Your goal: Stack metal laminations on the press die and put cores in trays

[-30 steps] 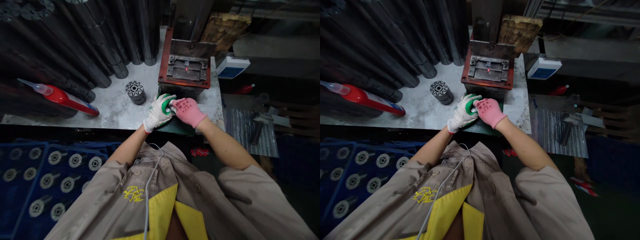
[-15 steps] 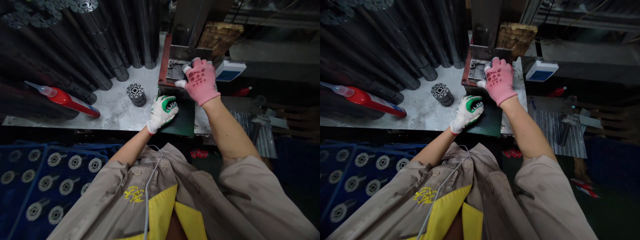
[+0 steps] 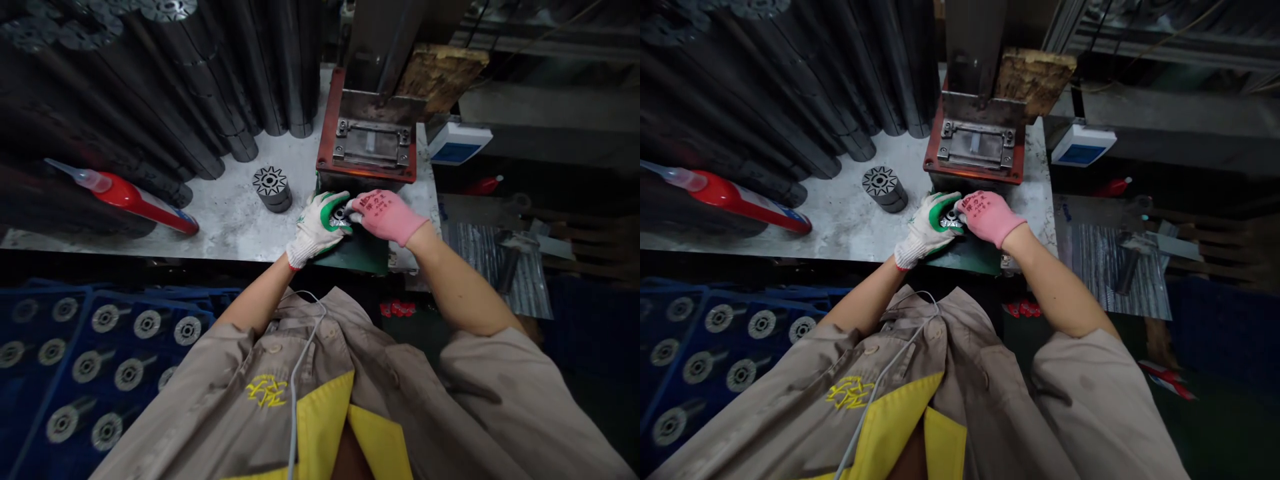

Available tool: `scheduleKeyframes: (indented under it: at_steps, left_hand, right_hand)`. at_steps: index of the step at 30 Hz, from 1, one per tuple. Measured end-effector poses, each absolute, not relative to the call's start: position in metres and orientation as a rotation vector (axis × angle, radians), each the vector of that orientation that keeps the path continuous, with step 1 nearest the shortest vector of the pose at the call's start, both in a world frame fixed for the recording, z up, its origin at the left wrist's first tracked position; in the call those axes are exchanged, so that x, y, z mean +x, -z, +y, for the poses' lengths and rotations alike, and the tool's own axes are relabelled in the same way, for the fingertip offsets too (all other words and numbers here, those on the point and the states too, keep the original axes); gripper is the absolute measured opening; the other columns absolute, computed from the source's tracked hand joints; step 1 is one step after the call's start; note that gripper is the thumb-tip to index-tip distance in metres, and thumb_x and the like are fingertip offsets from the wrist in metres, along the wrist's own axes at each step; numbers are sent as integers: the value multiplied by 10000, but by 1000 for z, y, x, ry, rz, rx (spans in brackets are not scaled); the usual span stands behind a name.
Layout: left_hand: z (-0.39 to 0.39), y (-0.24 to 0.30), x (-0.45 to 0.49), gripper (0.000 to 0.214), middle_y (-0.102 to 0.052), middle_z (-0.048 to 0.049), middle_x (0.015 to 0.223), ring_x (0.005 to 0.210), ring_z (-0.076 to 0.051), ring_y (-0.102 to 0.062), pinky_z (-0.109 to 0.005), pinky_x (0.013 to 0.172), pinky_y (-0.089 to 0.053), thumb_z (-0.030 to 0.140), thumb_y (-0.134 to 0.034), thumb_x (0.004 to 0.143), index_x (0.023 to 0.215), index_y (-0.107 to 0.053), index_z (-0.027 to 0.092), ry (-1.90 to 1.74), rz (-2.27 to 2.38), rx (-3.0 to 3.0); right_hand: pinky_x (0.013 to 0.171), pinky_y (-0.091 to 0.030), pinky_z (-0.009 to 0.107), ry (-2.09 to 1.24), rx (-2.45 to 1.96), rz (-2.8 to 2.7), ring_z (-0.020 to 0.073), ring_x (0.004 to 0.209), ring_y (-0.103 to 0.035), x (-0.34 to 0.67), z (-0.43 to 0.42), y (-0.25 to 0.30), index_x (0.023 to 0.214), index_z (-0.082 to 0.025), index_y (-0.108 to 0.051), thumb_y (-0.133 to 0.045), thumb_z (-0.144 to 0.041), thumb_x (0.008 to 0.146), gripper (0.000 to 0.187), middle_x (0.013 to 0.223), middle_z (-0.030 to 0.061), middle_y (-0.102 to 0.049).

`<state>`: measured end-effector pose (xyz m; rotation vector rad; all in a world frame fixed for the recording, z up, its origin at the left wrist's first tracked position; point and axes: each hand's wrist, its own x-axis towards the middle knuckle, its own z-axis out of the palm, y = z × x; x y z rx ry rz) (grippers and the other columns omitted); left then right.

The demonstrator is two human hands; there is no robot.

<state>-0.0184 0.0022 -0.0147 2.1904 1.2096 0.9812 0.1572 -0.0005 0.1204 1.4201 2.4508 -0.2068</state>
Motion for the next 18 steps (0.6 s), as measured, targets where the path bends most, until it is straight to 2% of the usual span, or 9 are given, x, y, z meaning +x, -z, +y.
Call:
scheduleKeyframes:
  at_steps: [3, 5, 7, 9, 11, 14, 18]
  left_hand:
    - [2, 16, -20, 956, -626, -173, 1474, 1376, -346, -580, -489, 1211, -485, 824, -751, 806, 1498, -613, 181, -1021, 1277, 2104]
    - [2, 13, -24, 976, -633, -176, 1471, 1380, -352, -580, -504, 1225, -473, 875, -709, 813, 1494, -617, 182, -1015, 1228, 2116]
    - [2, 9, -30, 941, -628, -163, 1508, 1435, -351, -555, -526, 1278, -416, 886, -622, 876, 1512, -598, 192, -1000, 1120, 2144]
    - [1, 5, -35, 892, -604, -146, 1561, 1502, -347, -515, -548, 1328, -344, 864, -552, 938, 1543, -566, 208, -966, 1028, 2154]
    - [1, 4, -37, 859, -596, -135, 1580, 1536, -346, -489, -559, 1355, -291, 837, -541, 961, 1558, -550, 220, -945, 1000, 2160]
    - [0, 8, -30, 856, -597, -137, 1579, 1535, -356, -489, -562, 1354, -283, 791, -602, 950, 1570, -537, 205, -946, 1059, 2201]
    - [1, 12, -21, 823, -607, -134, 1568, 1497, -353, -527, -560, 1356, -271, 690, -680, 929, 1565, -532, 190, -936, 1170, 2243]
  right_hand:
    - [1001, -512, 435, -9, 1671, 2580, 314, 1196, -660, 161, 18, -145, 1366, -169, -704, -474, -377, 1105, 405, 1330, 152, -730]
    - [985, -521, 465, -184, 1874, 2527, 359, 1214, -634, 162, 33, -153, 1342, -125, -713, -571, -412, 1065, 424, 1372, 209, -686]
    - [982, -524, 495, -278, 1954, 2438, 402, 1231, -611, 161, 45, -154, 1240, -87, -753, -664, -423, 1017, 413, 1379, 249, -655]
    - [973, -524, 525, -284, 1970, 2458, 416, 1224, -609, 160, 49, -150, 1163, -84, -773, -615, -490, 1043, 452, 1342, 249, -658]
    - [958, -518, 529, -216, 1984, 2522, 402, 1193, -629, 161, 42, -146, 1187, -96, -767, -451, -533, 1106, 545, 1294, 236, -676]
    - [974, -497, 467, 1, 1952, 2515, 350, 1183, -654, 163, 17, -135, 1310, -142, -731, -353, -445, 1140, 513, 1274, 193, -711]
    - [987, -478, 363, 212, 1688, 2477, 275, 1232, -658, 153, -15, -110, 1343, -153, -706, -433, -227, 1099, 373, 1363, 160, -710]
